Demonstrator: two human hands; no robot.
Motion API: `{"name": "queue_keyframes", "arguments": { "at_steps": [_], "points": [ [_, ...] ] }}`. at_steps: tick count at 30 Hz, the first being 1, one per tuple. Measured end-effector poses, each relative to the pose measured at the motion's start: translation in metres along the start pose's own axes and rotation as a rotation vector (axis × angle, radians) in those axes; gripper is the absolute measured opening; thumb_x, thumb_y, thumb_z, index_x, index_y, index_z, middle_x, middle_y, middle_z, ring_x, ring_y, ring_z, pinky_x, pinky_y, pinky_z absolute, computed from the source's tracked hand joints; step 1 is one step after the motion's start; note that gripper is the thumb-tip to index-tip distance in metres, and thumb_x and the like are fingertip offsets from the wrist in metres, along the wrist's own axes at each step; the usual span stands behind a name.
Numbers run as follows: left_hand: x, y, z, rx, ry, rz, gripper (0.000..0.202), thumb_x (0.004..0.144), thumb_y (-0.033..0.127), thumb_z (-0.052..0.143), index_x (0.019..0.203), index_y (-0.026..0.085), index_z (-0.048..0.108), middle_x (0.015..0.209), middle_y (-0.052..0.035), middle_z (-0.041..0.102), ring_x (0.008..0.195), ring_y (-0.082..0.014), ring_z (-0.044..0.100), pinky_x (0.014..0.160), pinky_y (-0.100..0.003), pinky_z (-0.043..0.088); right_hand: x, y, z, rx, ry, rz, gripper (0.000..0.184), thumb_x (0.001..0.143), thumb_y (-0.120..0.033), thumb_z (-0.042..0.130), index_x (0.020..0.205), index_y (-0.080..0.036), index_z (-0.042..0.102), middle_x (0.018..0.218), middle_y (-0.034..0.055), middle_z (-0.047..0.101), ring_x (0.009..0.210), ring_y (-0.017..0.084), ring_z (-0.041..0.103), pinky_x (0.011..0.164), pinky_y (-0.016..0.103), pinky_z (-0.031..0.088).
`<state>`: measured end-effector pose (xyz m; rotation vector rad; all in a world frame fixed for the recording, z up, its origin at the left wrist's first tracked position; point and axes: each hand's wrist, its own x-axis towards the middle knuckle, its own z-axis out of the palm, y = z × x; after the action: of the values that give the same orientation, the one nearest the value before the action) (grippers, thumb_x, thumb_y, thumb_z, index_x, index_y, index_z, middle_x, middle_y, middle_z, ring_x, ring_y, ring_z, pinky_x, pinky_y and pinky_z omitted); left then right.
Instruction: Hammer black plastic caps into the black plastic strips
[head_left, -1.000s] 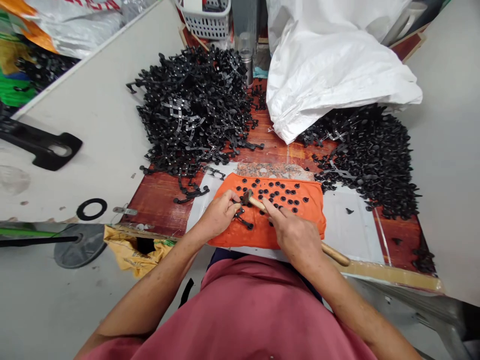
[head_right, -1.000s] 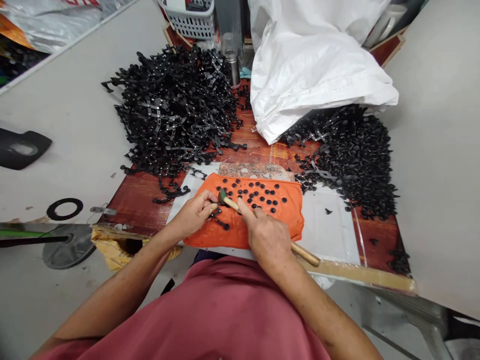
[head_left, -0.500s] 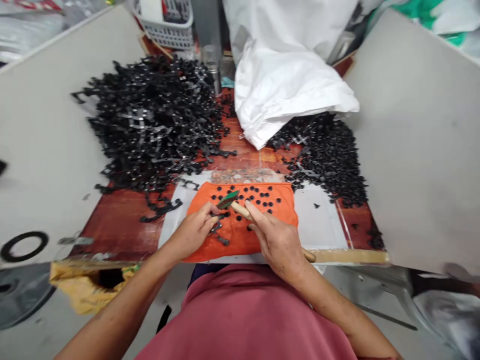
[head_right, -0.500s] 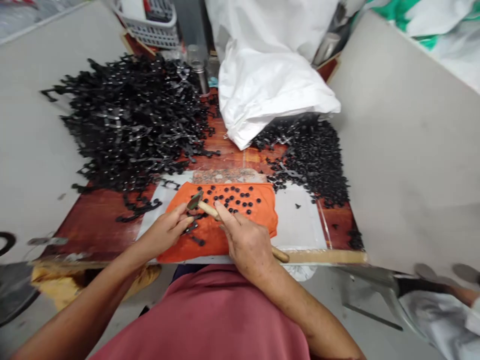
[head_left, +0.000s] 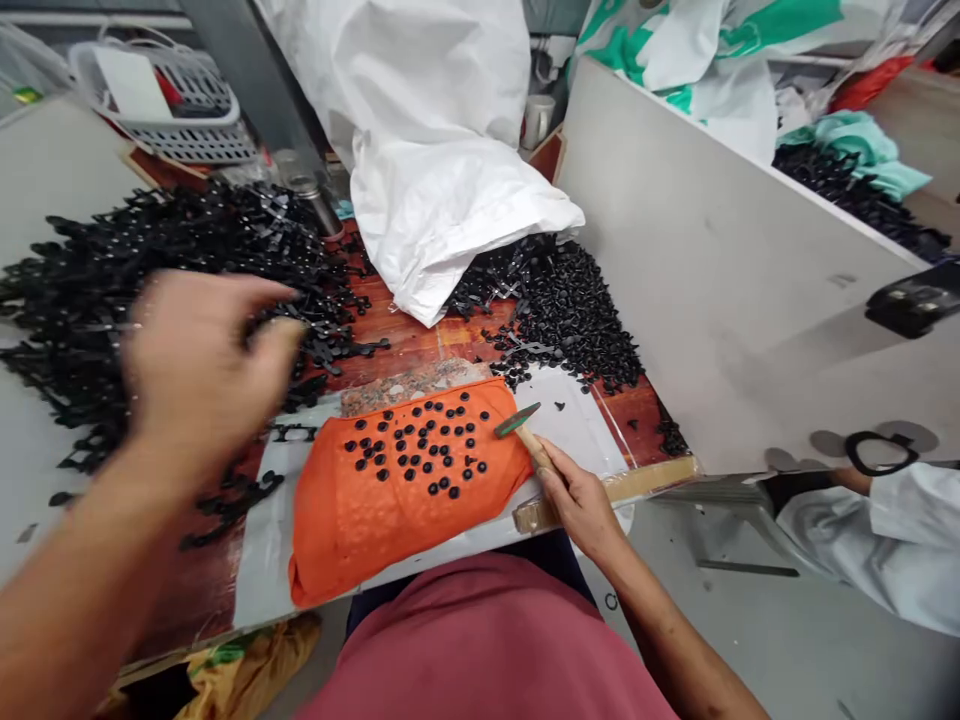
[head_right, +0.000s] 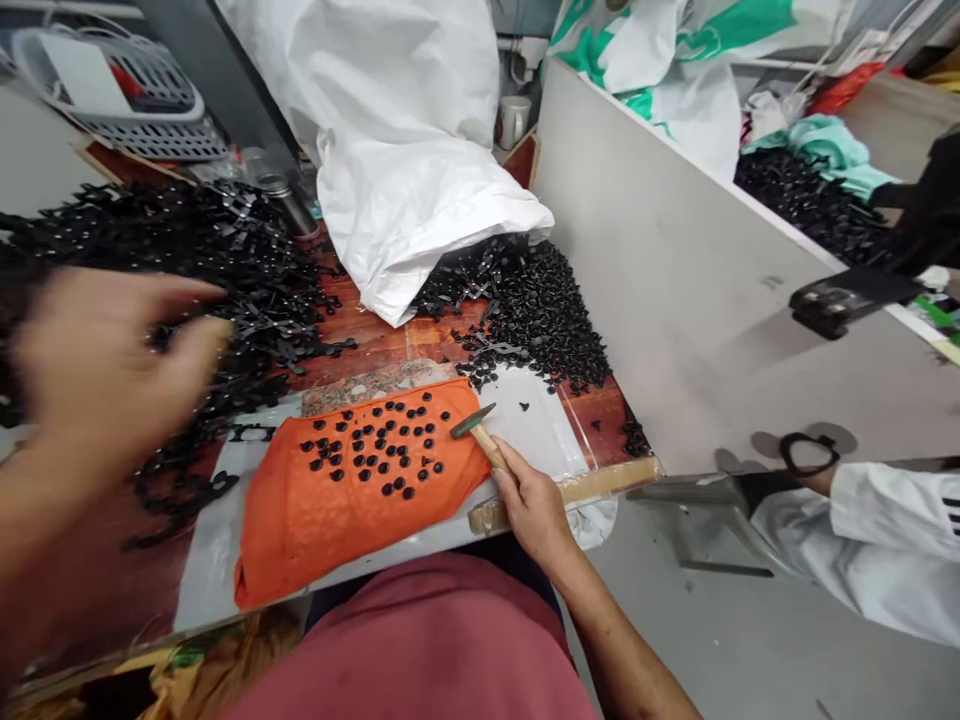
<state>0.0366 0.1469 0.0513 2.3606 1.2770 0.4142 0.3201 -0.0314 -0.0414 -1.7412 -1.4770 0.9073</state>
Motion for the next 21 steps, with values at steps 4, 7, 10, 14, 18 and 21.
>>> {"name": "queue_keyframes", "arguments": {
  "at_steps": [4, 7, 10, 14, 18, 21],
  "points": [
    [0.065, 0.047, 0.055, 0.120, -0.053, 0.169, 0.027, 0.092, 0.024, 0.060, 0.118, 0.023, 0.069, 0.103, -0.0109, 0.068, 0.111, -0.0290, 0.058, 0.094, -0.040, 0.048, 0.005, 0.001, 0.002, 0.043, -0.046, 0.005, 0.048, 0.104, -0.038, 0.047, 0.150, -0.029, 0.056, 0.141, 0.0035, 0.068, 0.128, 0.024, 0.066, 0.110, 0.041, 0.050],
    [0.113, 0.072, 0.093, 0.236, -0.074, 0.304, 0.028, 0.093, 0.015, 0.054, 0.116, 0.022, 0.068, 0.107, -0.0125, 0.066, 0.111, -0.0287, 0.055, 0.096, -0.042, 0.044, 0.006, 0.003, 0.000, 0.108, -0.034, -0.009, 0.047, 0.104, -0.039, 0.046, 0.148, -0.027, 0.058, 0.139, 0.0035, 0.070, 0.127, 0.023, 0.066, 0.110, 0.039, 0.050],
    [0.149, 0.083, 0.116, 0.371, -0.112, 0.395, 0.032, 0.093, 0.006, 0.045, 0.112, 0.019, 0.067, 0.112, -0.0134, 0.065, 0.110, -0.0281, 0.056, 0.095, -0.043, 0.043, 0.003, 0.006, -0.001, 0.156, -0.014, -0.025, 0.046, 0.105, -0.040, 0.046, 0.146, -0.026, 0.060, 0.135, 0.0036, 0.072, 0.124, 0.023, 0.067, 0.107, 0.037, 0.051],
    [0.172, 0.082, 0.127, 0.415, -0.160, 0.407, 0.031, 0.096, 0.006, 0.043, 0.112, 0.019, 0.066, 0.115, -0.0137, 0.064, 0.107, -0.0264, 0.059, 0.093, -0.042, 0.045, 0.000, 0.007, -0.001, 0.166, -0.025, -0.047, 0.046, 0.104, -0.039, 0.045, 0.146, -0.026, 0.060, 0.133, 0.0040, 0.073, 0.120, 0.024, 0.070, 0.104, 0.036, 0.053],
    [0.183, 0.077, 0.122, 0.412, -0.156, 0.388, 0.026, 0.096, 0.009, 0.047, 0.108, 0.019, 0.068, 0.111, -0.0125, 0.068, 0.103, -0.0252, 0.062, 0.093, -0.040, 0.045, 0.000, 0.007, -0.003, 0.174, -0.046, -0.040, 0.046, 0.104, -0.040, 0.046, 0.146, -0.027, 0.060, 0.132, 0.0035, 0.074, 0.119, 0.024, 0.070, 0.104, 0.035, 0.052],
    [0.184, 0.076, 0.107, 0.282, -0.084, 0.277, 0.024, 0.095, 0.011, 0.049, 0.108, 0.020, 0.067, 0.100, -0.0099, 0.071, 0.098, -0.0251, 0.064, 0.092, -0.039, 0.045, 0.001, 0.008, -0.004, 0.172, -0.041, -0.045, 0.045, 0.104, -0.042, 0.046, 0.143, -0.027, 0.062, 0.130, 0.0034, 0.075, 0.117, 0.024, 0.070, 0.100, 0.034, 0.054]
  ]
}}
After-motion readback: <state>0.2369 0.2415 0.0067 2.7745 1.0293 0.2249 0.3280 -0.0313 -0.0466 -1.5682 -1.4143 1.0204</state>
